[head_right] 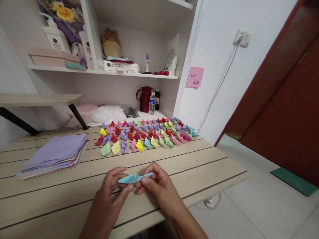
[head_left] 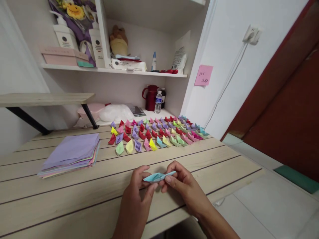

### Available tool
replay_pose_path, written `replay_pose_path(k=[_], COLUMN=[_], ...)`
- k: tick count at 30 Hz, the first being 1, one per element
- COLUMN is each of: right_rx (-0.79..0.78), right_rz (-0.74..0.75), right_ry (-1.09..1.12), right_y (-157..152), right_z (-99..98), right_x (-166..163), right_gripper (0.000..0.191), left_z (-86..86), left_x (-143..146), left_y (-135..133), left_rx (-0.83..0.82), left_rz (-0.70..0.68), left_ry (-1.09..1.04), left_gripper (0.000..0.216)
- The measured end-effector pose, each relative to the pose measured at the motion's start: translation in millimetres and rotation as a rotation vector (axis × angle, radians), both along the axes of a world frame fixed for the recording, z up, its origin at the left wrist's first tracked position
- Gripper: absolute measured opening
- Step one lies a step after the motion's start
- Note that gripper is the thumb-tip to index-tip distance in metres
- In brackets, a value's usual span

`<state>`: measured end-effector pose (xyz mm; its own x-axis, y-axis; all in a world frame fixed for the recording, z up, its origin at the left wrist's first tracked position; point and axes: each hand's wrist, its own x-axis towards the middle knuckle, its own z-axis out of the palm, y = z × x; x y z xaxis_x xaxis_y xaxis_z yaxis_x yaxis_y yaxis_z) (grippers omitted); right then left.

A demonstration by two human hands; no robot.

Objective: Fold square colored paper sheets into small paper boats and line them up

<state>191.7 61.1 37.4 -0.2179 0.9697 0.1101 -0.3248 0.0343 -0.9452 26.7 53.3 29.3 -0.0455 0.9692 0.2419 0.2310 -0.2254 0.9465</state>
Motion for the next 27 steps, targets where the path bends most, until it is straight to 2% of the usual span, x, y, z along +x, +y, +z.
replay_pose_path(k=[2,6,9,15,20,27], right_rx=[0.005,0.039,0.047,0.088,0.281,0.549], right_rz=[-0.016,-0.060,-0.072,-0.087,-0.207,-0.293], right_ry=[-0.004,-0.038,-0.049,-0.121,-0.223,-0.477], right_y=[0.3,0.9,1.1,2.3,-0.7,-5.7], right_z=[-0.2,-2.0,-3.8,-4.4,-4.8,-5.6], right_x=[0.1,0.8,1.7,3.3,2.7,4.0], right_gripper=[0.035,0.034,0.033,0.029,0.025,0.019], left_z=[-3.9,-10.1,-8.7,-4.8,-5.1,-2.7], left_x=[-1.5,-6.6,-9.1,-7.6,-7.3,-7.8], left_y=[0.5,4.4,5.4,4.2,3.9,1.4], left_rx=[0.089,0.344,0.431,0.355,0.318,0.298], left_rz=[0.023,-0.059,-0.030,-0.049,-0.041,-0.045], left_ry=[0.035,0.188,0.237,0.282,0.258,0.254], left_gripper=[0.029,0.023,0.023,0.013,0.012,0.011])
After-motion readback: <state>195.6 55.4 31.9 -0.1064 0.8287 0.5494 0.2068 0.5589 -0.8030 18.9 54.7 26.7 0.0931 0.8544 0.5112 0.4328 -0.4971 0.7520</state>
